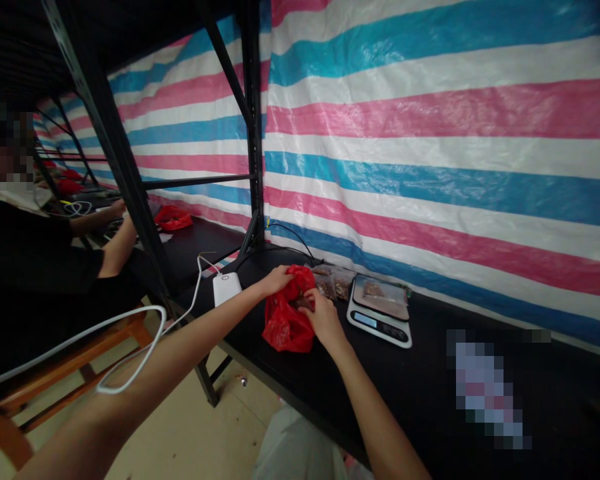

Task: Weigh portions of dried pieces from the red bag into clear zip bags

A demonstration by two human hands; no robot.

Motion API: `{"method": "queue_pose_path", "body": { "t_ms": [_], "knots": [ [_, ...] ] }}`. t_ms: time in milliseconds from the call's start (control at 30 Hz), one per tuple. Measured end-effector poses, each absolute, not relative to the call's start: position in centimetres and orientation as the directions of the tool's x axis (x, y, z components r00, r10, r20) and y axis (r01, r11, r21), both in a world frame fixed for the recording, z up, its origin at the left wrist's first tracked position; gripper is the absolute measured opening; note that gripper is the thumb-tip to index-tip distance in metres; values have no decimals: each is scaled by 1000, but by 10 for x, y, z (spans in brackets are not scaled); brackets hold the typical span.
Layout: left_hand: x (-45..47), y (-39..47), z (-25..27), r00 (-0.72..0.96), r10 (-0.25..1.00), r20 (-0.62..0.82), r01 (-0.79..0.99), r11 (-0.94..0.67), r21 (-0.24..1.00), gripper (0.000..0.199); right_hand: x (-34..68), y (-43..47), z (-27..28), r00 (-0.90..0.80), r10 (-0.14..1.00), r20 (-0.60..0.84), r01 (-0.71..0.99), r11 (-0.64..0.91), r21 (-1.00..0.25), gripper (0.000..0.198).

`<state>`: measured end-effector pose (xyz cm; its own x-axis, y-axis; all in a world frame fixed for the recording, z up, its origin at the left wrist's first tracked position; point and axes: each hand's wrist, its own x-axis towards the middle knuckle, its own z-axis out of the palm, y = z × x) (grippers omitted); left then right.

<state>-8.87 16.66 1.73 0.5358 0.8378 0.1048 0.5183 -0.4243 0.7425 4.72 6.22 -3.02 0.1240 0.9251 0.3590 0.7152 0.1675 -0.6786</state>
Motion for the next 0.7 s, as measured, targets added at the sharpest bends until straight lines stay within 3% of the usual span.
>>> {"method": "queue_pose_path", "body": {
  "t_ms": [133,267,467,700],
  "knots": [
    [-81,166,25,510,846,152,415,-397,819,23,48,66,-34,177,908,379,618,198,-761,28],
    [-80,164,24,492,870,44,393,-267,880,19,49,67,-32,209,912,353,531,197,-824,26],
    [-83,156,27,506,860,-57,172,-36,985,13,48,67,-34,210,913,351,560,182,-808,30],
    [-86,153,29,512,856,-64,77,29,997,13,47,71,-40,222,903,368,577,182,-797,35]
  ]
}}
